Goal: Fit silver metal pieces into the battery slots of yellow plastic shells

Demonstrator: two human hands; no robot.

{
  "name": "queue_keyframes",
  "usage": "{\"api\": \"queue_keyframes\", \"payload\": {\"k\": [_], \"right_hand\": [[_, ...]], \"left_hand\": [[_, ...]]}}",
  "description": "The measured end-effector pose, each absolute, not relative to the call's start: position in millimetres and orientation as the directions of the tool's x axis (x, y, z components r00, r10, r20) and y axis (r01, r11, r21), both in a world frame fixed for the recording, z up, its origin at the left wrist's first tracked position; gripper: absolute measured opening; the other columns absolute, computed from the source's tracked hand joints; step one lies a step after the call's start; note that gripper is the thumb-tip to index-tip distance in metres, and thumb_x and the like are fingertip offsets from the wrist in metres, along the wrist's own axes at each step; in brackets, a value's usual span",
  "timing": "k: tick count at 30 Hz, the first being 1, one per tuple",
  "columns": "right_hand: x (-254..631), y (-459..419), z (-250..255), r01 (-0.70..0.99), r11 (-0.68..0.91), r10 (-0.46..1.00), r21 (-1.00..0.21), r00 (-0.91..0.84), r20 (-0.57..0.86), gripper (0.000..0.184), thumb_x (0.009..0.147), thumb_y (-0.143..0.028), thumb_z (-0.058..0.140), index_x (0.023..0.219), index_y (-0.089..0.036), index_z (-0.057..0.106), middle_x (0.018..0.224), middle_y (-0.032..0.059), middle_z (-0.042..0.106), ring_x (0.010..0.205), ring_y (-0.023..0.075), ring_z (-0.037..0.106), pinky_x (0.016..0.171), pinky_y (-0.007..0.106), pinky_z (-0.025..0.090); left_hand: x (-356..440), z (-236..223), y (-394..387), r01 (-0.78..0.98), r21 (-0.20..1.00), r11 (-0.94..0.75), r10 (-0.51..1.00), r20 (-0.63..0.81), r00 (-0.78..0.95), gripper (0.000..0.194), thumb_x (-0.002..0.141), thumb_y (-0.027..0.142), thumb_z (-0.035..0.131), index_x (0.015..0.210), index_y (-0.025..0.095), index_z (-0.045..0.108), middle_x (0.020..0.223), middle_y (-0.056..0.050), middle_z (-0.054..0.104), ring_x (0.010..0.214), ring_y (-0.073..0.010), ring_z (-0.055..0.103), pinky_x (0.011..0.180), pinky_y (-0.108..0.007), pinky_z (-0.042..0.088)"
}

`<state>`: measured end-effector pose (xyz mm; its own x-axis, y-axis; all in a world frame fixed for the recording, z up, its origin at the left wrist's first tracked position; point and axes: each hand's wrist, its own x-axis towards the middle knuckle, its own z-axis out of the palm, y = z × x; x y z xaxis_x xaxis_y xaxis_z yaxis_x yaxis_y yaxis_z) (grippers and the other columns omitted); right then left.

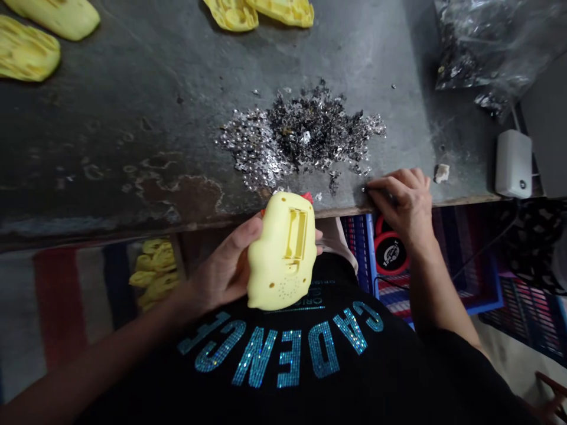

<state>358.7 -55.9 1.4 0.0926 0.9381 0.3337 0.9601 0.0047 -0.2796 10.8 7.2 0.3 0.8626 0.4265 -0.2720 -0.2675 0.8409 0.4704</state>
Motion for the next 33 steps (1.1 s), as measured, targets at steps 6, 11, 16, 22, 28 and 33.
{"api": "queue_keyframes", "payload": {"k": [6, 11, 16, 22, 28, 33], "right_hand": [[368.7, -53.3, 2.1, 0.969, 0.085, 0.941, -0.231, -0.002, 0.339, 0.01, 0.111, -0.036, 0.075, 0.112, -0.033, 0.085, 0.103, 0.0051, 0.081, 0.106, 0.0323, 0.066, 0.091, 0.049, 0.039], [374.6, -52.3, 2.8, 0.971, 0.16, 0.898, -0.18, -0.068, 0.434, 0.009, 0.11, -0.036, 0.078, 0.107, -0.033, 0.086, 0.095, 0.0075, 0.083, 0.093, 0.0318, 0.067, 0.084, 0.049, 0.035], [329.8, -56.2, 41.9, 0.838, 0.254, 0.905, -0.482, -0.03, 0.425, 0.012, 0.108, -0.024, 0.084, 0.114, -0.035, 0.083, 0.1, 0.0023, 0.088, 0.088, 0.0277, 0.077, 0.086, 0.049, 0.047], [280.9, -47.3, 67.6, 0.593, 0.462, 0.876, -0.659, -0.191, 0.443, 0.016, 0.106, -0.019, 0.086, 0.113, -0.031, 0.079, 0.103, -0.0016, 0.088, 0.086, 0.0223, 0.078, 0.086, 0.047, 0.053], [279.8, -42.6, 66.0, 0.673, 0.542, 0.827, -0.503, -0.321, 0.462, 0.008, 0.112, -0.032, 0.081, 0.12, -0.036, 0.081, 0.107, 0.0003, 0.089, 0.089, 0.0261, 0.081, 0.086, 0.05, 0.055], [281.7, -48.4, 73.3, 0.746, 0.561, 0.805, -0.36, -0.389, 0.448, 0.014, 0.115, -0.031, 0.077, 0.126, -0.037, 0.079, 0.112, 0.0004, 0.091, 0.092, 0.0267, 0.081, 0.086, 0.05, 0.054]], "left_hand": [[22.0, 10.6, 8.0, -0.24, 0.414, 0.878, 0.383, -0.307, 0.871, 0.063, 0.106, 0.067, 0.081, 0.152, 0.024, 0.079, 0.146, -0.014, 0.088, 0.134, -0.0365, 0.086, 0.112, -0.046, 0.069], [29.0, 17.6, 6.7, -0.246, 0.415, 0.876, 0.399, -0.335, 0.854, 0.065, 0.103, 0.068, 0.083, 0.146, 0.019, 0.079, 0.136, -0.017, 0.09, 0.127, -0.0401, 0.087, 0.118, -0.054, 0.064], [25.7, 15.9, 4.1, -0.207, 0.473, 0.857, 0.4, -0.356, 0.845, 0.085, 0.101, 0.075, 0.082, 0.161, 0.017, 0.071, 0.145, -0.021, 0.087, 0.139, -0.0436, 0.082, 0.119, -0.054, 0.064], [25.6, 21.4, -1.5, -0.202, 0.496, 0.844, 0.384, -0.298, 0.874, 0.096, 0.1, 0.079, 0.08, 0.172, 0.019, 0.06, 0.142, -0.02, 0.088, 0.133, -0.0444, 0.085, 0.11, -0.054, 0.068], [22.7, 21.4, -4.6, -0.189, 0.492, 0.85, 0.355, -0.268, 0.896, 0.097, 0.102, 0.079, 0.076, 0.178, 0.022, 0.055, 0.144, -0.019, 0.088, 0.13, -0.0448, 0.087, 0.108, -0.055, 0.069], [22.6, 17.4, -5.2, -0.159, 0.459, 0.874, 0.303, -0.26, 0.917, 0.094, 0.105, 0.08, 0.07, 0.174, 0.018, 0.059, 0.144, -0.02, 0.088, 0.131, -0.0444, 0.087, 0.114, -0.055, 0.067]]}}
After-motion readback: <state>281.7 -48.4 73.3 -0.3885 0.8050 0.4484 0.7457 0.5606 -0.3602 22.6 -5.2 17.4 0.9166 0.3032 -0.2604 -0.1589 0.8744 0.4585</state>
